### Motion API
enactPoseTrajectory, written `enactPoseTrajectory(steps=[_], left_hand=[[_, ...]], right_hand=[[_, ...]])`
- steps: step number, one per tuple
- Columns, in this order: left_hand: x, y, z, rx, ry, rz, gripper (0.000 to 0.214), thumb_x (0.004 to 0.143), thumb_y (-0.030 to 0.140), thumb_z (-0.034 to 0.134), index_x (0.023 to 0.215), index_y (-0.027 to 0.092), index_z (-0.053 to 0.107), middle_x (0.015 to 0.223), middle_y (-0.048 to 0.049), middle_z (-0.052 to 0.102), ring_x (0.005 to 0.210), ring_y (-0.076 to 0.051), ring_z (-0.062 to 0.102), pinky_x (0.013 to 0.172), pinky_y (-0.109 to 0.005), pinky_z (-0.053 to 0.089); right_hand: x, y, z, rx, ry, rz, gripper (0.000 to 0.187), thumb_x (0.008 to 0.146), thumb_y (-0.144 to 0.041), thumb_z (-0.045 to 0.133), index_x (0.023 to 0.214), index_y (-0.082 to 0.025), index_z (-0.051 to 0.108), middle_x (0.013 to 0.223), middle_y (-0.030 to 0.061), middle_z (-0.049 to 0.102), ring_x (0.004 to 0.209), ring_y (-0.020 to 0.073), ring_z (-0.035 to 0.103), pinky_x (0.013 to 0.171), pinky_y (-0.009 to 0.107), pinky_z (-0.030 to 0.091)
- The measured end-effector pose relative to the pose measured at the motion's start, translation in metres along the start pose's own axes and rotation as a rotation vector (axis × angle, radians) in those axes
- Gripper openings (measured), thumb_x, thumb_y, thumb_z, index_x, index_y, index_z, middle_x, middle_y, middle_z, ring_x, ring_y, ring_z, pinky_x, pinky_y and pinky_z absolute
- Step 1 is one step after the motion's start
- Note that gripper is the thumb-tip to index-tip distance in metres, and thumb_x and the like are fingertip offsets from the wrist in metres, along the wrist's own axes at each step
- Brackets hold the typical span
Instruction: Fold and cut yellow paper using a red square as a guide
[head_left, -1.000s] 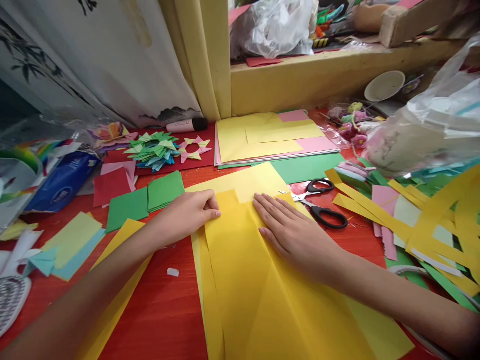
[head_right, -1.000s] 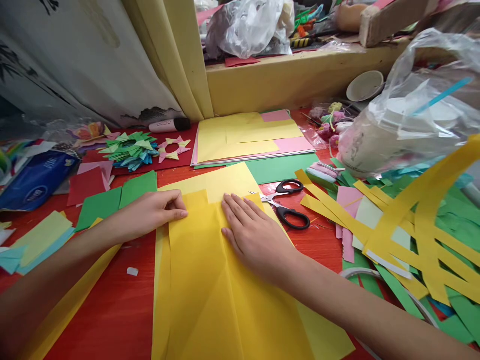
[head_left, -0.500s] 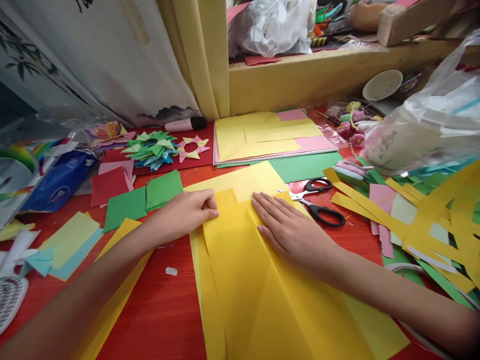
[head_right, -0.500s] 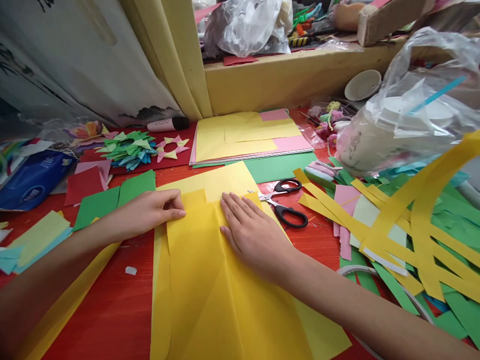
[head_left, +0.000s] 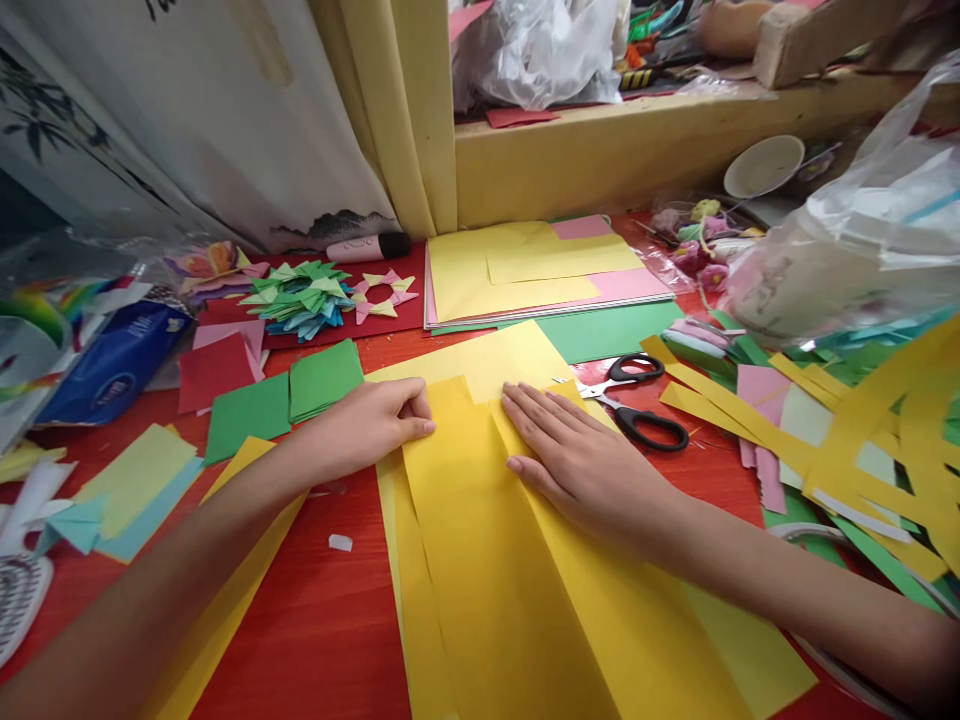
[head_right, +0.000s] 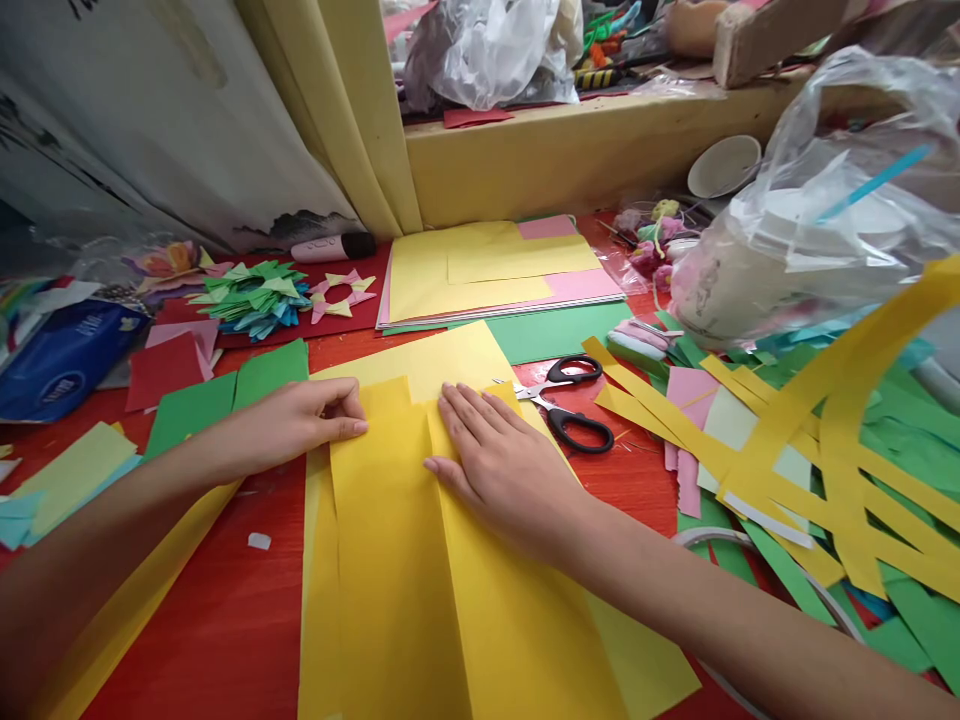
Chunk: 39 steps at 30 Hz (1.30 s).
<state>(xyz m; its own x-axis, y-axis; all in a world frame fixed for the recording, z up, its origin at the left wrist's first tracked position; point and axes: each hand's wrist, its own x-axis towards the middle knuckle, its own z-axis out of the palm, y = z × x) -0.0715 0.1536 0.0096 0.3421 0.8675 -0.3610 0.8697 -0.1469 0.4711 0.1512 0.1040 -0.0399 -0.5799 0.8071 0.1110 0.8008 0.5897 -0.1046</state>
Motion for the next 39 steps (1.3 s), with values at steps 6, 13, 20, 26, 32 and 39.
enactPoseTrajectory(steps=[6,13,20,26,32,39], left_hand=[[-0.0008,-0.0018,-0.0012,-0.010,-0.002,0.020,0.015,0.076,0.034,0.048,0.069,0.021,0.048,0.073,0.0043,0.057,0.068,-0.014,0.050,0.059,-0.025,0.034],[-0.0011,-0.0024,-0.0019,-0.005,-0.007,0.029,0.015,0.076,0.035,0.047,0.069,0.021,0.048,0.075,0.0035,0.057,0.070,-0.015,0.051,0.060,-0.025,0.035],[-0.0038,0.0001,-0.0048,-0.003,-0.018,0.023,0.015,0.076,0.035,0.046,0.071,0.021,0.048,0.077,0.0021,0.058,0.070,-0.016,0.051,0.059,-0.025,0.035],[-0.0021,-0.0008,-0.0067,-0.014,-0.029,0.019,0.015,0.075,0.035,0.047,0.071,0.020,0.048,0.076,0.0019,0.056,0.069,-0.015,0.050,0.060,-0.025,0.036],[-0.0022,-0.0023,-0.0072,-0.019,-0.043,0.003,0.017,0.075,0.037,0.047,0.072,0.021,0.048,0.075,0.0020,0.055,0.068,-0.015,0.049,0.059,-0.025,0.036],[-0.0020,-0.0031,-0.0084,-0.033,-0.073,-0.007,0.016,0.074,0.037,0.047,0.073,0.021,0.048,0.073,0.0014,0.053,0.066,-0.015,0.047,0.057,-0.025,0.035]], right_hand=[[0.0001,-0.0004,-0.0004,-0.005,-0.005,0.002,0.059,0.092,-0.043,0.018,0.136,-0.005,0.028,0.142,0.0111,0.024,0.132,0.0202,0.020,0.108,0.037,0.021],[-0.0001,0.0003,0.0009,0.017,0.015,-0.001,0.058,0.092,-0.042,0.021,0.135,-0.005,0.030,0.142,0.0118,0.024,0.131,0.0205,0.021,0.108,0.038,0.022],[-0.0001,0.0008,0.0013,0.039,0.028,-0.009,0.058,0.092,-0.043,0.023,0.135,-0.005,0.030,0.142,0.0123,0.025,0.131,0.0210,0.022,0.108,0.039,0.023],[0.0002,0.0007,0.0016,0.018,0.024,-0.009,0.060,0.091,-0.044,0.022,0.135,-0.005,0.030,0.142,0.0126,0.025,0.131,0.0211,0.022,0.108,0.038,0.022],[0.0005,0.0011,0.0020,-0.004,0.014,-0.012,0.060,0.091,-0.044,0.021,0.136,-0.005,0.028,0.142,0.0122,0.023,0.132,0.0205,0.020,0.108,0.038,0.021],[0.0002,0.0011,0.0018,0.038,0.038,-0.012,0.060,0.090,-0.045,0.024,0.135,-0.006,0.030,0.142,0.0121,0.026,0.131,0.0206,0.022,0.108,0.039,0.023]])
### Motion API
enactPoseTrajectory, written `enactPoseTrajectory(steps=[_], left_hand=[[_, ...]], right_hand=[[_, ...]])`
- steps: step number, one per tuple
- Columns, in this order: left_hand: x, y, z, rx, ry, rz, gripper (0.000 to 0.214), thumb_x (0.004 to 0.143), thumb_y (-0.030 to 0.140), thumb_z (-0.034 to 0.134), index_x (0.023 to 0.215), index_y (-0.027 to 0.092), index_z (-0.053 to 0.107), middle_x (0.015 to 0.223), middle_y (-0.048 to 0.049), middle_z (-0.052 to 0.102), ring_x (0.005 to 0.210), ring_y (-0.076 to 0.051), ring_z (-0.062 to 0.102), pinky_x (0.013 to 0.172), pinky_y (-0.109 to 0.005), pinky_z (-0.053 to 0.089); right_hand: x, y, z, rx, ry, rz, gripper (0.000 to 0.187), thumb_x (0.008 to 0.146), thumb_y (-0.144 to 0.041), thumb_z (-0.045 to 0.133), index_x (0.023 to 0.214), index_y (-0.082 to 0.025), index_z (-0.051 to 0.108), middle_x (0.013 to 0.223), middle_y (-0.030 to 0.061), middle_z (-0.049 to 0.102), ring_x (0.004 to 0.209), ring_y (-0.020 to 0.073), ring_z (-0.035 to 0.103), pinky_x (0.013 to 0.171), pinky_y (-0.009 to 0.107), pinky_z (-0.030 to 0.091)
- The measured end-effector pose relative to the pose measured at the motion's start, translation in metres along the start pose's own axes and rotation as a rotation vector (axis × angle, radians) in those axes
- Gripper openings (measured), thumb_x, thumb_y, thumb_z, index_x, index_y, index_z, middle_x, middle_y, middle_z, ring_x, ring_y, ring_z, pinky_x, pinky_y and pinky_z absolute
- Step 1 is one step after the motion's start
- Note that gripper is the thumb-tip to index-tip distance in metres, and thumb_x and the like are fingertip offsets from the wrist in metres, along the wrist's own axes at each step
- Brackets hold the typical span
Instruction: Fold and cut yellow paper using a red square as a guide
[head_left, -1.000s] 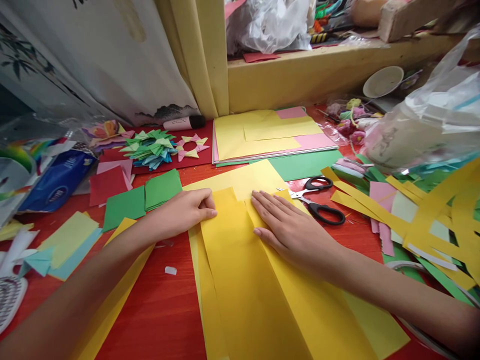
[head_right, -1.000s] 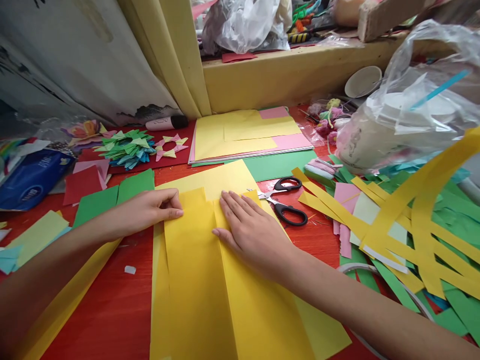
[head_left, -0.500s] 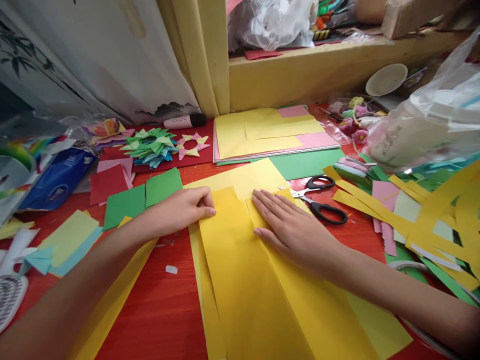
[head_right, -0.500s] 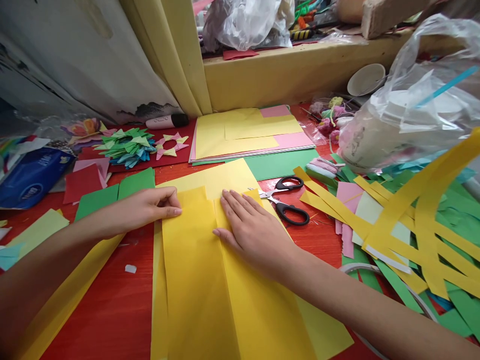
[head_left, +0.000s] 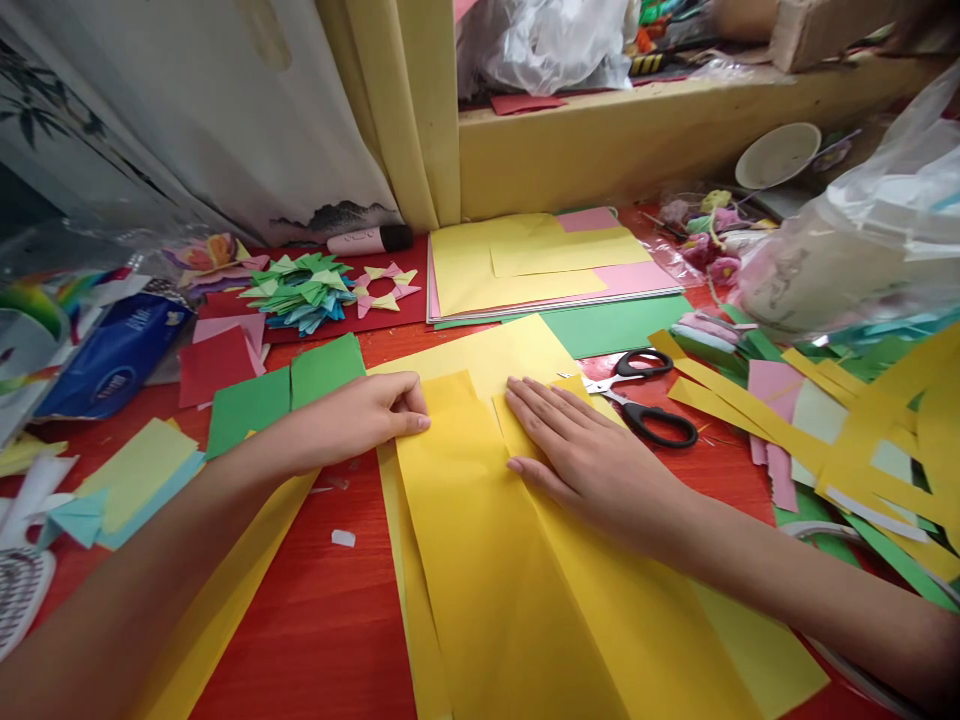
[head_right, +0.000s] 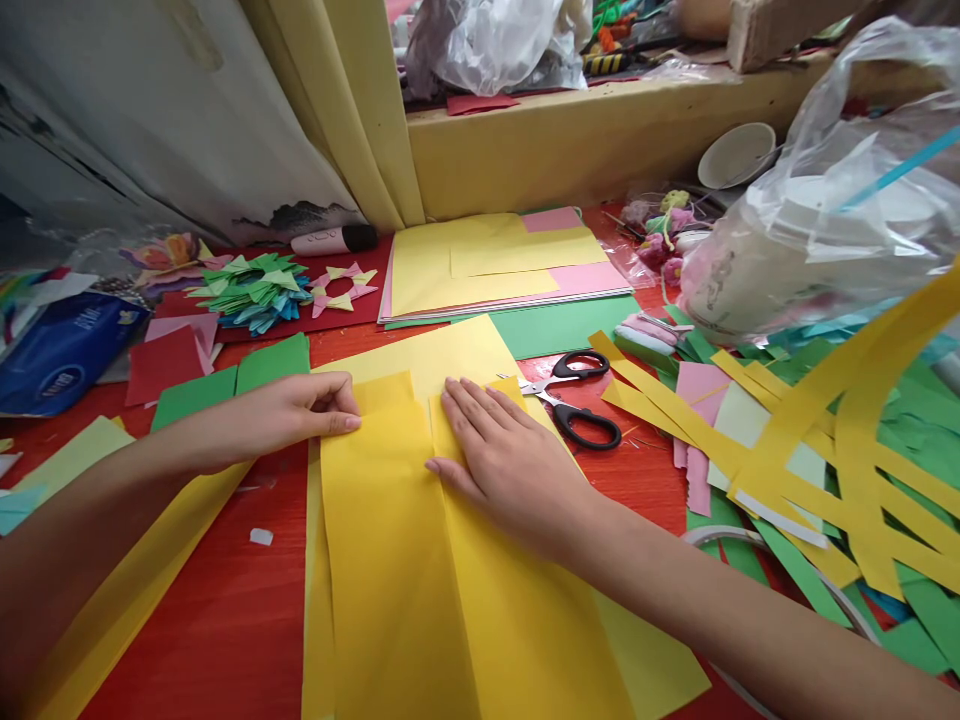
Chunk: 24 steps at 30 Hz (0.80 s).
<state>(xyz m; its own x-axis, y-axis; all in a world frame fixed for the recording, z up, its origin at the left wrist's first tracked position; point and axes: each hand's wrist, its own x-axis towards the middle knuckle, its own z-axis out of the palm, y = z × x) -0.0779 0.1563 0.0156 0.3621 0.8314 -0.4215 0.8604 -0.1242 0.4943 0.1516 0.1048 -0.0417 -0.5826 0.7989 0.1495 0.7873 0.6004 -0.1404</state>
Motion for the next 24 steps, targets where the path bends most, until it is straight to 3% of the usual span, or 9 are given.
enactPoseTrajectory(steps=[12,19,22,24], left_hand=[[0.001,-0.005,-0.002,-0.081,-0.013,0.032,0.015,0.073,0.035,0.050,0.073,0.020,0.049,0.072,0.0015,0.053,0.064,-0.014,0.047,0.056,-0.025,0.035],[0.007,-0.007,0.000,-0.153,0.292,0.008,0.018,0.074,0.036,0.050,0.080,0.020,0.053,0.074,0.0002,0.056,0.068,-0.015,0.051,0.060,-0.025,0.038],[0.006,-0.004,0.000,-0.300,0.398,0.003,0.021,0.073,0.038,0.053,0.082,0.019,0.053,0.078,0.0000,0.056,0.071,-0.014,0.053,0.062,-0.024,0.041],[0.005,-0.002,-0.001,-0.396,0.401,-0.016,0.025,0.072,0.040,0.054,0.085,0.019,0.052,0.081,-0.0004,0.058,0.073,-0.014,0.055,0.063,-0.024,0.043]], right_hand=[[0.001,0.000,-0.002,0.015,-0.049,0.015,0.071,0.087,-0.056,0.022,0.137,-0.006,0.027,0.143,0.0120,0.022,0.132,0.0211,0.019,0.108,0.038,0.021],[-0.001,0.001,-0.009,0.014,0.100,-0.055,0.074,0.084,-0.056,0.033,0.134,-0.002,0.030,0.141,0.0160,0.028,0.131,0.0241,0.022,0.108,0.040,0.021],[-0.001,0.001,-0.010,0.047,0.053,-0.094,0.076,0.081,-0.060,0.035,0.135,-0.006,0.031,0.139,0.0144,0.032,0.129,0.0242,0.028,0.108,0.041,0.022],[0.000,0.001,-0.008,0.056,0.005,-0.079,0.080,0.079,-0.064,0.034,0.135,-0.008,0.030,0.140,0.0140,0.031,0.129,0.0244,0.027,0.107,0.041,0.023]])
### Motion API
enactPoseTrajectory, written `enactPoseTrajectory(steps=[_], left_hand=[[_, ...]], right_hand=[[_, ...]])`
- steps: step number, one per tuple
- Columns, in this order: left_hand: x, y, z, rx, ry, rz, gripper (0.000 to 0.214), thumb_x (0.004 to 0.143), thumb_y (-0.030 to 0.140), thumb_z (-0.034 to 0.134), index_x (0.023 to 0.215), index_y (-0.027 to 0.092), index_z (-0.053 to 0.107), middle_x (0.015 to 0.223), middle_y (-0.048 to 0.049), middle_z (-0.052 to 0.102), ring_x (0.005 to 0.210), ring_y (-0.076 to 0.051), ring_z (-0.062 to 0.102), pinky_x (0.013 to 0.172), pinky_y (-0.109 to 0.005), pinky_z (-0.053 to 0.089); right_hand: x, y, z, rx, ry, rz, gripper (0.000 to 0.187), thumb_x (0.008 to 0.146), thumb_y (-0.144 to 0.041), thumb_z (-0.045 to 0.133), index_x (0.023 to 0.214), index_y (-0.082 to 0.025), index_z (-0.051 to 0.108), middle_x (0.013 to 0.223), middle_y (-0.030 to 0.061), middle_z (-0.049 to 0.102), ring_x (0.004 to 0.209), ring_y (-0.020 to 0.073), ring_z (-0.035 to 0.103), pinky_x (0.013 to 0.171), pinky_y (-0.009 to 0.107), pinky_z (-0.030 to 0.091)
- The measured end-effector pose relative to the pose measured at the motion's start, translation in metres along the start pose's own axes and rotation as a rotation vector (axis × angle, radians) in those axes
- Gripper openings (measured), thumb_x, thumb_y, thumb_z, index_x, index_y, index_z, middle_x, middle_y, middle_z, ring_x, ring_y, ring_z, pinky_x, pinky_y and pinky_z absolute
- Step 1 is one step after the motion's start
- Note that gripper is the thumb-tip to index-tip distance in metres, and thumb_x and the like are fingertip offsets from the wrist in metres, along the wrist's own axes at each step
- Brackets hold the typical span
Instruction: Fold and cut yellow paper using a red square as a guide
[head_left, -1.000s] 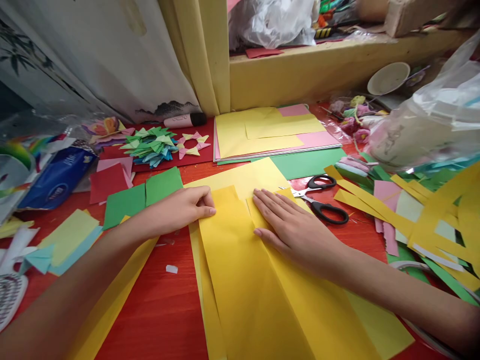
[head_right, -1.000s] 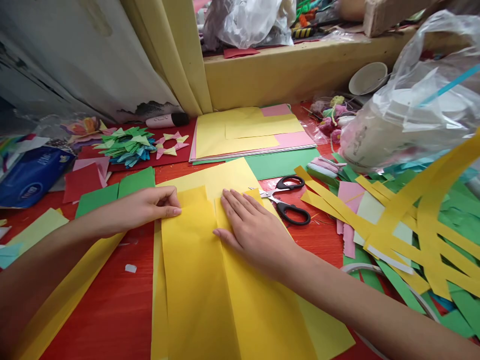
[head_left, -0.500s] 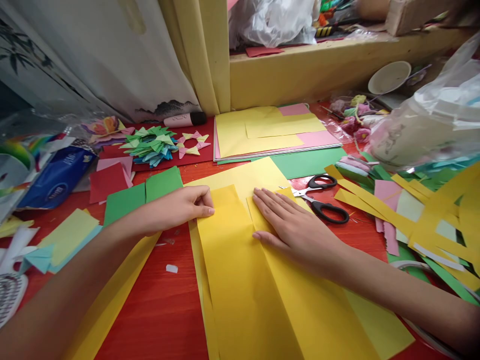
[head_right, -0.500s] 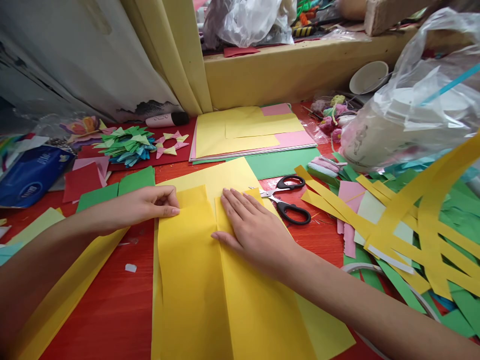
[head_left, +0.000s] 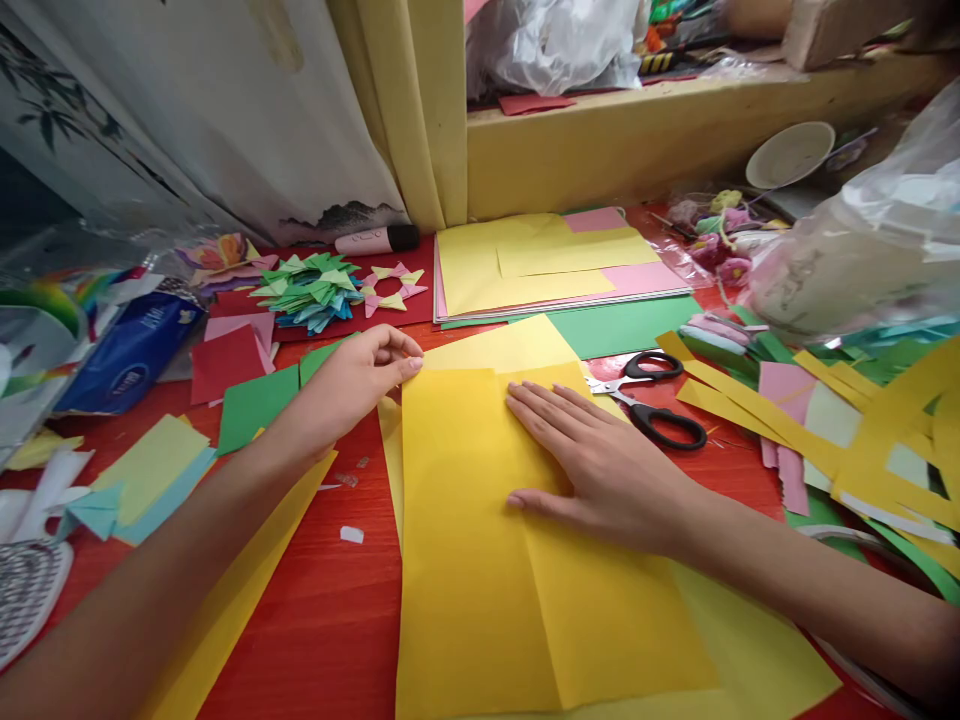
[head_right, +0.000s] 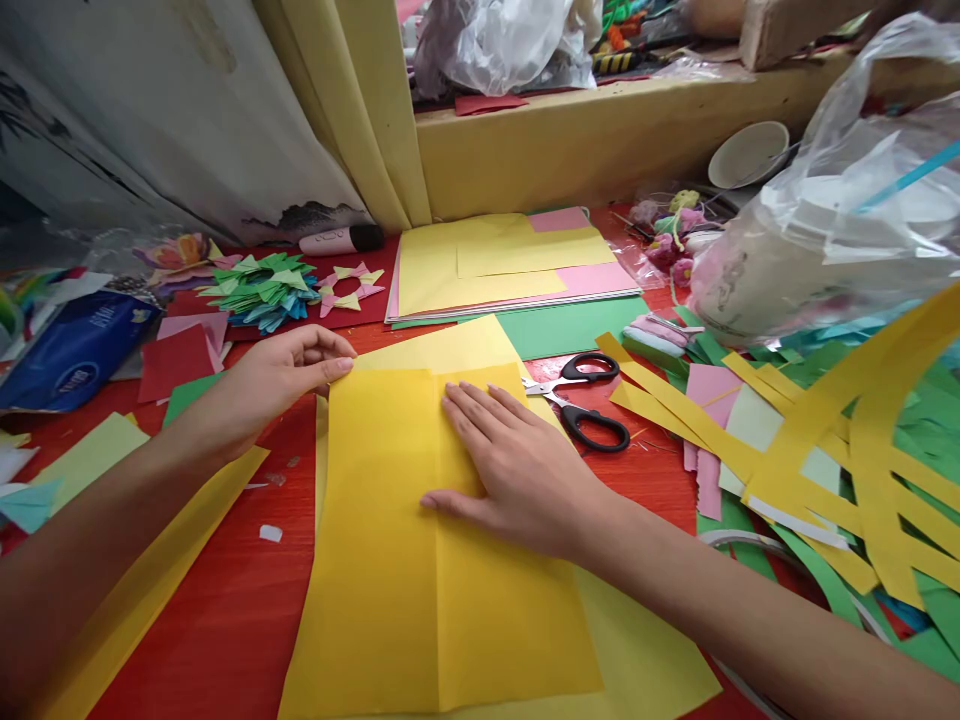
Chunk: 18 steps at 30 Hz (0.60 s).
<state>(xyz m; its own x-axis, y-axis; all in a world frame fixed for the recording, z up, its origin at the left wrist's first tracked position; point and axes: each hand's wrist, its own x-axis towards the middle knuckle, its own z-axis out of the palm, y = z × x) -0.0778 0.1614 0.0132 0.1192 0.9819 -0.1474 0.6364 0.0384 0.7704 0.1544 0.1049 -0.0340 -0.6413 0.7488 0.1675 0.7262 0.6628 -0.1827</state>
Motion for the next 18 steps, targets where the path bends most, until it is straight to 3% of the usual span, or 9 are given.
enactPoseTrajectory(steps=[2,6,11,18], left_hand=[[-0.0010,0.0015,-0.0012,-0.011,-0.098,-0.055,0.028,0.070,0.043,0.056,0.084,0.019,0.053,0.078,-0.0005,0.061,0.069,-0.015,0.057,0.061,-0.025,0.044],[-0.0024,0.0024,-0.0045,0.141,-0.378,-0.205,0.031,0.065,0.045,0.061,0.058,0.018,0.050,0.052,-0.0007,0.059,0.049,-0.014,0.055,0.049,-0.026,0.041],[-0.0029,0.0003,-0.0078,0.160,-0.482,-0.257,0.031,0.065,0.041,0.061,0.049,0.018,0.050,0.046,-0.0022,0.060,0.040,-0.011,0.049,0.040,-0.023,0.034],[-0.0036,-0.0001,-0.0072,0.179,-0.535,-0.257,0.030,0.066,0.038,0.061,0.045,0.018,0.053,0.049,-0.0019,0.061,0.043,-0.011,0.050,0.043,-0.023,0.036]], right_hand=[[0.0006,0.0006,0.0017,-0.006,-0.017,0.017,0.082,0.079,-0.065,0.032,0.136,-0.007,0.028,0.141,0.0135,0.028,0.130,0.0239,0.024,0.108,0.041,0.022],[0.0017,0.0016,0.0038,-0.036,-0.035,0.036,0.081,0.081,-0.065,0.027,0.137,-0.006,0.026,0.142,0.0128,0.026,0.131,0.0230,0.022,0.108,0.041,0.021],[0.0015,0.0020,0.0039,-0.034,-0.035,0.047,0.078,0.082,-0.063,0.025,0.138,-0.007,0.025,0.142,0.0125,0.025,0.132,0.0225,0.020,0.108,0.041,0.020],[0.0014,0.0026,0.0046,-0.069,-0.051,0.041,0.065,0.090,-0.051,0.020,0.137,-0.007,0.025,0.143,0.0106,0.022,0.132,0.0206,0.018,0.108,0.039,0.020]])
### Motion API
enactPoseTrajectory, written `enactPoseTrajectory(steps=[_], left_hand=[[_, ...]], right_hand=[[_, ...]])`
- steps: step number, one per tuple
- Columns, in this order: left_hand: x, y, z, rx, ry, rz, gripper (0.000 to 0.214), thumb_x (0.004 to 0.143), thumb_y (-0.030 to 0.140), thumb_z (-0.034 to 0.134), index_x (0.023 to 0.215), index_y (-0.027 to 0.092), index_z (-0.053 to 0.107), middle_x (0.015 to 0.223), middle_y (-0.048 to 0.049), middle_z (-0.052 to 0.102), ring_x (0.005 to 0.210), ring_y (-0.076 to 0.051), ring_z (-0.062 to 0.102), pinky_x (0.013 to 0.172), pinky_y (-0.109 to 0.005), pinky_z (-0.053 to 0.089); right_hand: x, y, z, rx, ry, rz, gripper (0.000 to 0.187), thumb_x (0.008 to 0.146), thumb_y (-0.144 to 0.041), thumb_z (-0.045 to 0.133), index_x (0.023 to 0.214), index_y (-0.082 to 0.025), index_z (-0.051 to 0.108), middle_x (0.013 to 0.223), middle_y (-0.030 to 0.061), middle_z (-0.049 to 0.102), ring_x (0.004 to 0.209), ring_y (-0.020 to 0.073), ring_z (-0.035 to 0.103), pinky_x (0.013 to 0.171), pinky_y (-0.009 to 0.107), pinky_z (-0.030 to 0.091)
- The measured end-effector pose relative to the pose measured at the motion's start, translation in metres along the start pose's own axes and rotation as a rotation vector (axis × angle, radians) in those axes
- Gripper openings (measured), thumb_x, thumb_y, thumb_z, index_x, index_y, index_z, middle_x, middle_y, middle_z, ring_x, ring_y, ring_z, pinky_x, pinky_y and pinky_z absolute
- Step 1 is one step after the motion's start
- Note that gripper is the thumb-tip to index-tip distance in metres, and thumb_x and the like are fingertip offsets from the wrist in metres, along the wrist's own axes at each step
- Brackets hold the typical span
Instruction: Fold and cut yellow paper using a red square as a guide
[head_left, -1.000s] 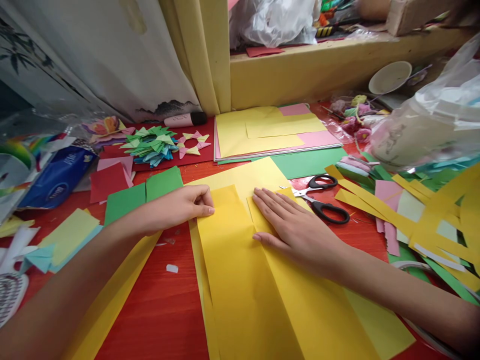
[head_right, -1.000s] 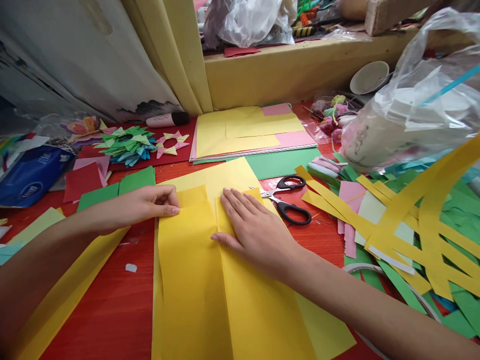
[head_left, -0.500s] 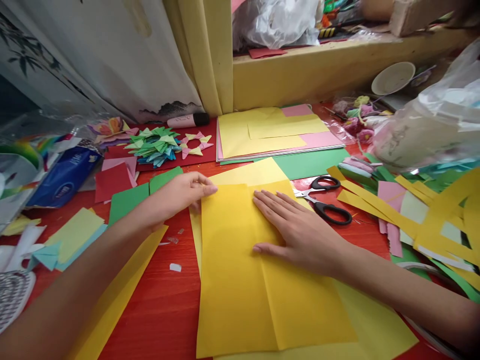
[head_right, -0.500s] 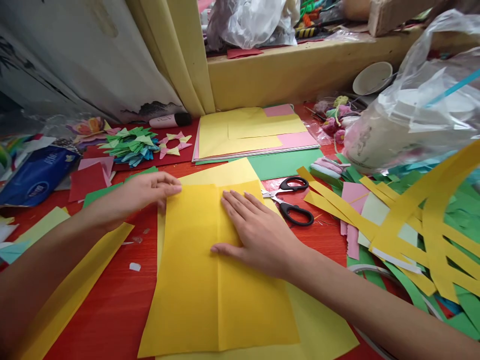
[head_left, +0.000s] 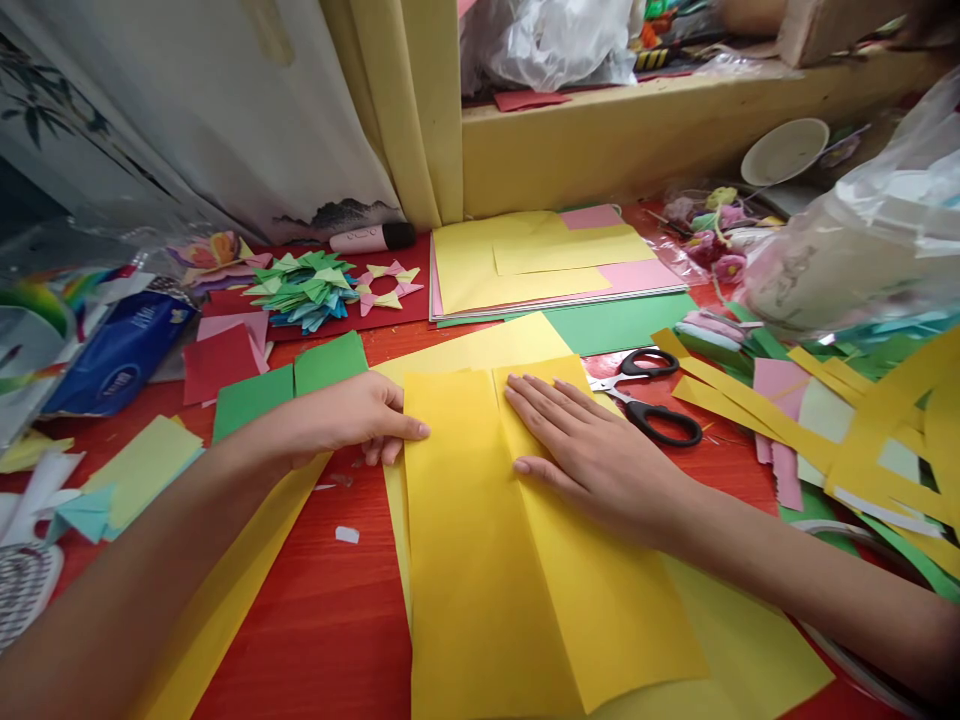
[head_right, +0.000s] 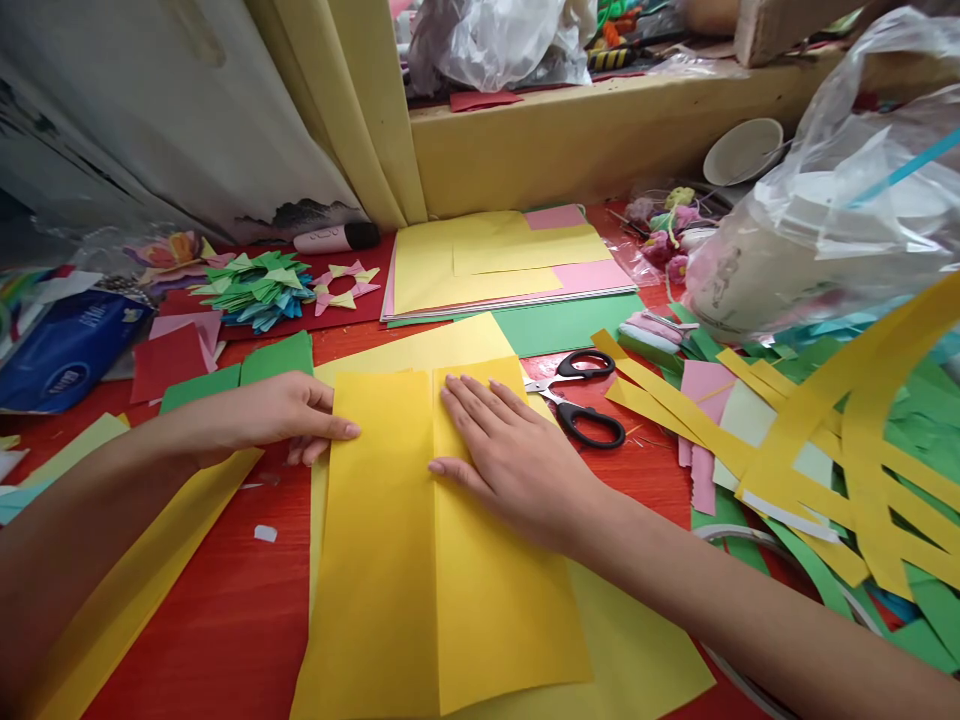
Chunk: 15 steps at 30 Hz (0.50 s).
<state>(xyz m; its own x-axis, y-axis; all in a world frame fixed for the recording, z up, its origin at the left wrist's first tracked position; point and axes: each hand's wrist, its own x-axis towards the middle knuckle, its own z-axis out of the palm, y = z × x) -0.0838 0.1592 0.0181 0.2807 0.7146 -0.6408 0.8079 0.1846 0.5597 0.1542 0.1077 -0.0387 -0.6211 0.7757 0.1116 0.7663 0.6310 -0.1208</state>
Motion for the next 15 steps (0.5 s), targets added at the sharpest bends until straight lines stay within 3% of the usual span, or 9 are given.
enactPoseTrajectory(steps=[7,15], left_hand=[[-0.0018,0.0017,-0.0008,0.059,-0.039,0.016,0.032,0.069,0.037,0.058,0.044,0.017,0.055,0.051,-0.0020,0.062,0.050,-0.012,0.054,0.051,-0.022,0.039],[-0.0026,0.0009,-0.0029,0.133,-0.030,0.036,0.037,0.070,0.039,0.056,0.041,0.016,0.055,0.044,-0.0008,0.056,0.044,-0.008,0.043,0.046,-0.020,0.031]], right_hand=[[0.0000,-0.0003,0.0030,-0.045,0.005,0.011,0.055,0.093,-0.039,0.020,0.137,-0.007,0.025,0.143,0.0082,0.023,0.132,0.0190,0.019,0.109,0.038,0.019],[0.0006,0.0000,0.0031,-0.058,-0.009,0.017,0.057,0.092,-0.042,0.017,0.138,-0.008,0.024,0.144,0.0071,0.021,0.133,0.0182,0.017,0.109,0.038,0.019]])
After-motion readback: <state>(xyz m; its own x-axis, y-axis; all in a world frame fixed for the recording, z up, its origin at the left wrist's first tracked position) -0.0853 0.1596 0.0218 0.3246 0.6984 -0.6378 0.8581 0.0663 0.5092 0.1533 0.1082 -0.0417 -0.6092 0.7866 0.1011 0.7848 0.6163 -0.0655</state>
